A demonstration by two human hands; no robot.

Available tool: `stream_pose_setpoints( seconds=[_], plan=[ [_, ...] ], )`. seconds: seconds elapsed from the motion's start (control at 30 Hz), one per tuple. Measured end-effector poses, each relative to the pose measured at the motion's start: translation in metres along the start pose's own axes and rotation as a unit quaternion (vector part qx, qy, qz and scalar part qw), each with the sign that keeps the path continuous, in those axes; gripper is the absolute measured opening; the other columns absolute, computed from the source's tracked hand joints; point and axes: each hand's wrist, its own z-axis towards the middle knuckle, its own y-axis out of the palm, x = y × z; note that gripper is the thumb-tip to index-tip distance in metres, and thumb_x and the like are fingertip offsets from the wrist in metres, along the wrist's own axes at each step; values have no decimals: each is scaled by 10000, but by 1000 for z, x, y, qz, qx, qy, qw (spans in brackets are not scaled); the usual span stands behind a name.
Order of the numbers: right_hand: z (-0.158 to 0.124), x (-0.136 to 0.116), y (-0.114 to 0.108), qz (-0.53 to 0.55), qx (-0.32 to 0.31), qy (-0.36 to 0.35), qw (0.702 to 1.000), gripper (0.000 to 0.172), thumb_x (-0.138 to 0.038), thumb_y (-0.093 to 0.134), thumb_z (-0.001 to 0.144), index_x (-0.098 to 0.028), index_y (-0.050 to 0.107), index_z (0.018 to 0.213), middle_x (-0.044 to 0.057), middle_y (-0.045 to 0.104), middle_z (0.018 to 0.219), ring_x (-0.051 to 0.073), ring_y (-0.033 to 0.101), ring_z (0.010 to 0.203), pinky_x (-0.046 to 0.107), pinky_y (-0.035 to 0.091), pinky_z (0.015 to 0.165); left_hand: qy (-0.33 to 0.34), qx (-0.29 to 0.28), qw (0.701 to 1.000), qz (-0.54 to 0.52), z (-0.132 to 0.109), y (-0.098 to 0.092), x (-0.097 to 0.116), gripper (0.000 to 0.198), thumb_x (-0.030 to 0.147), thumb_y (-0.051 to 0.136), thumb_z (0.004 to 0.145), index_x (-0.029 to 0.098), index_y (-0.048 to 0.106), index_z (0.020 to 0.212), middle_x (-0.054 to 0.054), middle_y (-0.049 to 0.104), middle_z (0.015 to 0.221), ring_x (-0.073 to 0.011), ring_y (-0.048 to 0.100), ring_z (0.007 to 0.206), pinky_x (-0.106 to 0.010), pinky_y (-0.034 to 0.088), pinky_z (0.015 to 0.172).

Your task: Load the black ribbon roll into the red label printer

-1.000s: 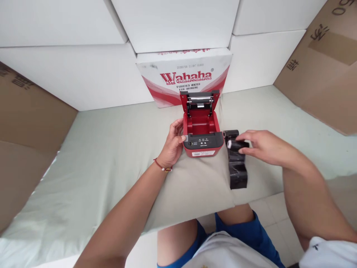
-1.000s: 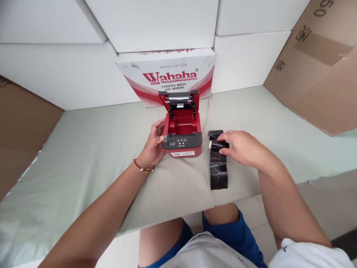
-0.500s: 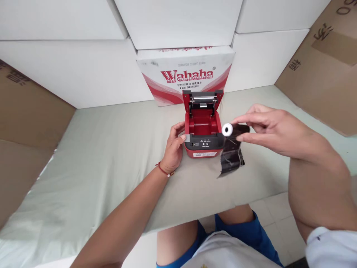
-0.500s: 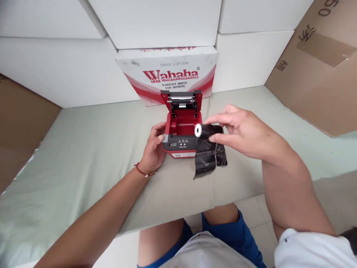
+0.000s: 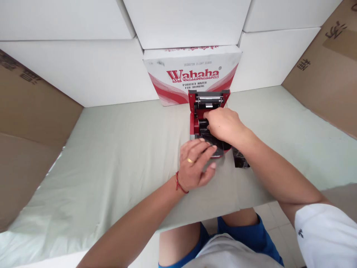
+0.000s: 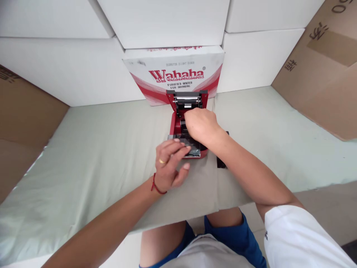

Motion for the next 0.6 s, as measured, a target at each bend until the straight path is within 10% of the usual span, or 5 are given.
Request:
stream_pose_setpoints(
  seconds=[0.4,0.6],
  plan=[
    [3,5,1,84,29,-55,995,257,-202,740,987,-219,831,1226,98,849,1098,309,788,996,399,566,824,75,-58,990,105,12,-6,12,320,131,657,944,121,735,1255,-97,844,1038,-243,768,1030,-412,498,956],
    [-19,38,-27,239,303,-85,918,273,-346,569,1117,-262,828,1137,61,815,1029,269,740,999,419,573,904,65,-58,989,119,10,-4,16,411,133,646,947,172,718,1350,-75,876,1081,-233,778,1017,-412,462,936]
  ],
)
